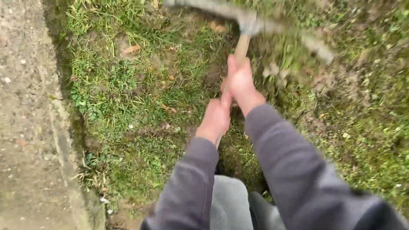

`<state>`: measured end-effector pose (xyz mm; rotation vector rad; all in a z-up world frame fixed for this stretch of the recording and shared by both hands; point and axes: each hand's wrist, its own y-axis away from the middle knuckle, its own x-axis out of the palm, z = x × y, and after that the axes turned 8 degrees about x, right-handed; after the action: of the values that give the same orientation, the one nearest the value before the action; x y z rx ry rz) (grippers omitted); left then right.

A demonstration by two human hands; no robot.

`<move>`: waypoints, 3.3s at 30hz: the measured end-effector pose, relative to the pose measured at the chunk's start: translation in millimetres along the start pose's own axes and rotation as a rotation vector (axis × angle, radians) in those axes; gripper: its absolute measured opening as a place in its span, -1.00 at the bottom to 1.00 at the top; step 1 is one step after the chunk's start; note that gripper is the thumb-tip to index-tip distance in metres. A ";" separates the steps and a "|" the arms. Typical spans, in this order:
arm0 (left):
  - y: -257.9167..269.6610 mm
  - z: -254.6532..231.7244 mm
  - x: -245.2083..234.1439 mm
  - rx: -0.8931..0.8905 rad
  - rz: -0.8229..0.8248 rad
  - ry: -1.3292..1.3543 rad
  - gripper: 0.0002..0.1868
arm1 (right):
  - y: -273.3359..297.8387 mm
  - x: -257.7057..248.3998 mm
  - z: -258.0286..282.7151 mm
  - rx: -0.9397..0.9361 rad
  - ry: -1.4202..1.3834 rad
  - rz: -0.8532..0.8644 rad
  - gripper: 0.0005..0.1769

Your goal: Raking moss and debris from a grassy area using a hand rake.

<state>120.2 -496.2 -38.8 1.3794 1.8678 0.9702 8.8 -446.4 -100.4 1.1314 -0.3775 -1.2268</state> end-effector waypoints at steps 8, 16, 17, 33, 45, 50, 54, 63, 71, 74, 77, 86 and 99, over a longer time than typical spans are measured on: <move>108.9 82.2 15.8 -0.136 0.056 0.035 -0.24 | 112.3 -28.1 -101.6 0.119 0.069 0.076 -0.46; 226.3 123.0 36.2 -0.265 0.024 -0.259 -0.28 | 241.7 -61.4 -127.8 0.132 0.081 0.097 -0.51; 232.1 145.5 43.0 -0.250 0.002 -0.340 -0.26 | 253.5 -63.8 -132.9 0.150 0.102 0.107 -0.50; 275.0 124.5 46.7 -0.122 0.059 -0.160 -0.17 | 259.3 -92.4 -195.4 -0.020 0.057 -0.007 -0.40; 307.2 140.1 37.7 -0.003 -0.024 0.065 -0.31 | 280.7 -186.2 -131.5 -0.877 1.003 -0.343 -0.34; 319.7 139.0 40.3 -0.001 -0.014 0.020 -0.32 | 264.2 -200.1 -135.2 -0.853 1.146 -0.391 -0.15; 335.3 120.6 39.2 -0.015 -0.010 -0.010 -0.31 | 236.6 -205.3 -154.0 -0.691 1.207 -0.357 -0.10; 347.6 109.5 26.7 -0.046 -0.045 0.019 -0.29 | 222.2 -183.2 -159.1 -0.589 1.305 -0.236 -0.14; 351.0 106.4 22.8 -0.085 -0.087 0.068 -0.32 | 224.8 -165.6 -150.8 -0.376 1.452 -0.060 -0.13; 343.3 104.8 21.4 -0.085 -0.096 0.043 -0.33 | 232.8 -167.4 -145.7 -0.339 1.468 -0.016 -0.21; 340.3 108.8 20.4 -0.078 -0.103 0.021 -0.31 | 253.4 -172.8 -135.6 -0.322 1.375 0.008 -0.28; 415.9 74.5 -5.1 -0.069 -0.115 -0.105 -0.29 | 371.4 -161.7 -114.8 -0.146 0.289 0.375 -0.38; 615.4 -58.5 -122.5 0.064 -0.011 0.079 -0.48 | 671.9 -68.3 48.0 0.080 -0.214 0.234 -0.61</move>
<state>419.6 -510.7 515.5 1.3847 1.9780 0.9799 313.2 -465.9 504.0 0.9944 -0.7070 -1.1355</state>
